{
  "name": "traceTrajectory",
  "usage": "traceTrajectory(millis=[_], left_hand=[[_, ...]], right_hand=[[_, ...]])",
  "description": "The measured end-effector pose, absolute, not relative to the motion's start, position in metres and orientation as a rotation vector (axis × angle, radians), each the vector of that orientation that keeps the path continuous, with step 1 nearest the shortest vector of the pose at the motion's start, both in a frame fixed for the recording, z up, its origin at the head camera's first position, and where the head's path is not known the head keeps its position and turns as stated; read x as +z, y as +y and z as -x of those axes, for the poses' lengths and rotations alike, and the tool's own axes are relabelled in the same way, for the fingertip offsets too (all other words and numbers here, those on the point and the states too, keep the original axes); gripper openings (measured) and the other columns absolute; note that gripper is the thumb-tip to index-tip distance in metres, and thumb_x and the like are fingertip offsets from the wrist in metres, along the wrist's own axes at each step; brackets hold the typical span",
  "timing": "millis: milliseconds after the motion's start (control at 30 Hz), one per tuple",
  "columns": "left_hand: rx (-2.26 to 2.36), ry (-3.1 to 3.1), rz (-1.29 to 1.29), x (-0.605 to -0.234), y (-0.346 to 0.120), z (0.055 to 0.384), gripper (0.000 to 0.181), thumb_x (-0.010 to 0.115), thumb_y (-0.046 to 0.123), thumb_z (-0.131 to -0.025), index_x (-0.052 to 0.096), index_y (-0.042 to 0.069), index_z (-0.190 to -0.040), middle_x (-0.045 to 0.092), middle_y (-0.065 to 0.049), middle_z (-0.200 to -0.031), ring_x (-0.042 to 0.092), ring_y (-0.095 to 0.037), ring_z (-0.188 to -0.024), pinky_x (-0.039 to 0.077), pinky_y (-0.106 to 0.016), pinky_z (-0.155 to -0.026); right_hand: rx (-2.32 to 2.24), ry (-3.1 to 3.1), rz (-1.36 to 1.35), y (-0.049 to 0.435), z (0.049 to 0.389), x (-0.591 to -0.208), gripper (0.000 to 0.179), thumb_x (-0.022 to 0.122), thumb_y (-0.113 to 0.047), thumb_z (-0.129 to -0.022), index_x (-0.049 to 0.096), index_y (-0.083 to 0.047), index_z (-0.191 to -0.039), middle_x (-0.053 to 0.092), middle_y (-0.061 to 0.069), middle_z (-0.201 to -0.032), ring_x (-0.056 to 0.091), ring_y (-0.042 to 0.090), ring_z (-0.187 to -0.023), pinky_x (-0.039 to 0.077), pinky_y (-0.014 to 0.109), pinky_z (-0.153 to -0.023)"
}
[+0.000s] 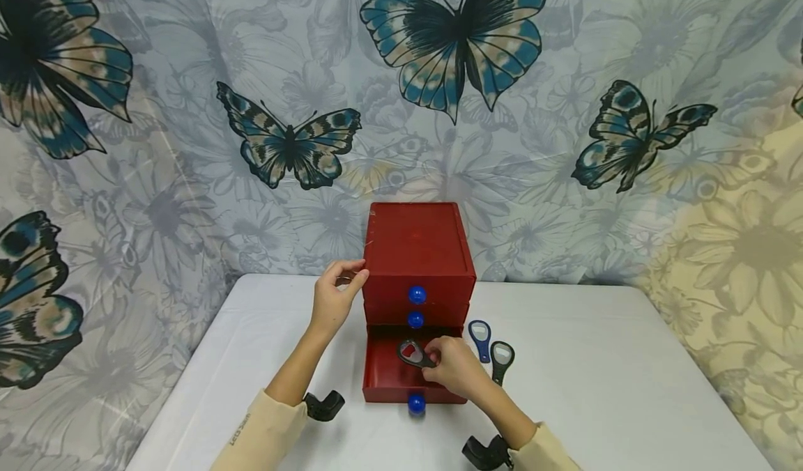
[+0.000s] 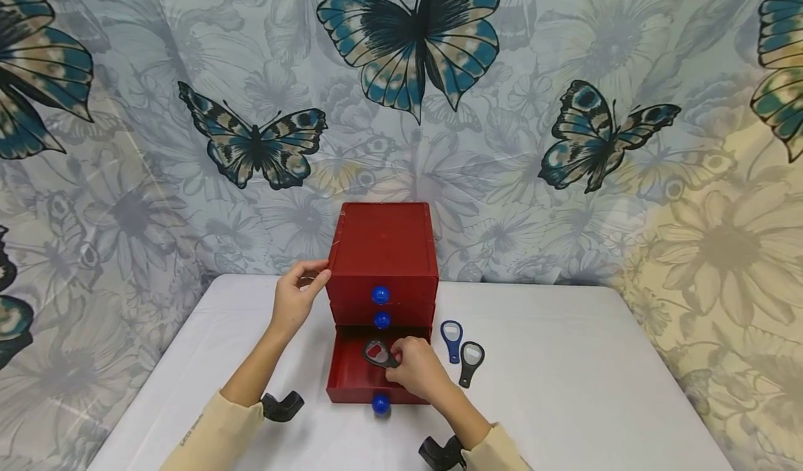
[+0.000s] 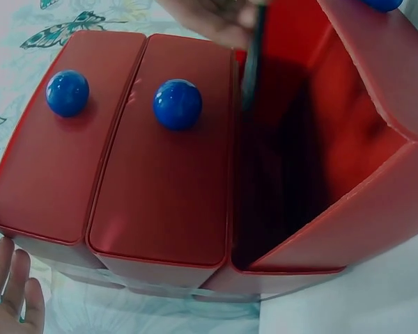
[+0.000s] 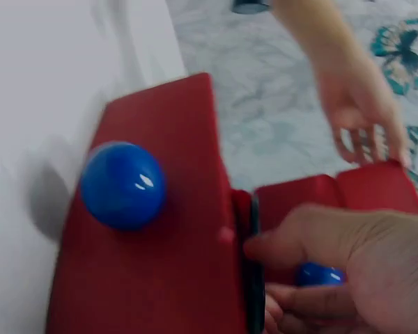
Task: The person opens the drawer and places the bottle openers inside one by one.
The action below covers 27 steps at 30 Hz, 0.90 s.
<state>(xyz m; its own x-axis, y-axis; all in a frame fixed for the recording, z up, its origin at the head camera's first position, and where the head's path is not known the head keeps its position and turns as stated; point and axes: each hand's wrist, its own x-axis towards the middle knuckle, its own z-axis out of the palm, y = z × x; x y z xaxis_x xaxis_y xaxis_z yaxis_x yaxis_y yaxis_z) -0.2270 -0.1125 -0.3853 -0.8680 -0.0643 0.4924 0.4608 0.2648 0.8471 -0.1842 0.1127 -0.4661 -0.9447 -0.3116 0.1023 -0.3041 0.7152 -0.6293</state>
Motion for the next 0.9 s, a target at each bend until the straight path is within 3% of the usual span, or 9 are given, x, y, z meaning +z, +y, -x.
traceTrajectory(millis=[267,367,533,900], left_hand=[[-1.611,-2.108,0.336,-0.387,-0.112,0.229,0.017,0.069,0.005,-0.089,0.07,-0.006,-0.101,0.068,-0.021,-0.098,0.057,-0.003,-0.086,0.051,-0.025,-0.081],[-1.616,-2.115,0.337,-0.388,-0.113,0.23,0.015,0.069,0.005,-0.089,0.07,-0.006,-0.098,0.068,-0.021,-0.098,0.056,0.0,-0.087,0.051,-0.028,-0.082],[-1.632,-2.122,0.346,-0.388,-0.113,0.231,0.014,0.068,0.004,-0.089,0.069,-0.007,-0.097,0.068,-0.022,-0.1,0.056,0.001,-0.087,0.053,-0.034,-0.083],[-1.654,-2.14,0.344,-0.388,-0.115,0.232,0.014,0.068,0.004,-0.089,0.068,-0.008,-0.096,0.067,-0.023,-0.102,0.055,0.0,-0.091,0.053,-0.036,-0.084]], right_hand=[[-0.969,2.874,0.465,0.089,0.195,-0.477,0.02,0.081,-0.007,-0.072,0.067,0.002,-0.084,0.051,0.0,-0.065,0.045,0.014,-0.066,0.036,0.022,-0.056],[-0.967,2.886,0.483,0.081,0.199,-0.479,0.018,0.081,-0.006,-0.072,0.064,0.0,-0.073,0.047,-0.001,-0.059,0.043,0.012,-0.058,0.033,0.021,-0.05],[-0.951,2.912,0.436,0.068,0.205,-0.482,0.033,0.083,-0.007,-0.072,0.053,-0.006,-0.059,0.038,-0.003,-0.053,0.038,0.01,-0.051,0.029,0.021,-0.045],[-0.923,2.893,0.399,0.046,0.212,-0.497,0.019,0.084,-0.004,-0.071,0.066,0.004,-0.072,0.063,0.008,-0.062,0.05,0.014,-0.056,0.05,0.03,-0.052]])
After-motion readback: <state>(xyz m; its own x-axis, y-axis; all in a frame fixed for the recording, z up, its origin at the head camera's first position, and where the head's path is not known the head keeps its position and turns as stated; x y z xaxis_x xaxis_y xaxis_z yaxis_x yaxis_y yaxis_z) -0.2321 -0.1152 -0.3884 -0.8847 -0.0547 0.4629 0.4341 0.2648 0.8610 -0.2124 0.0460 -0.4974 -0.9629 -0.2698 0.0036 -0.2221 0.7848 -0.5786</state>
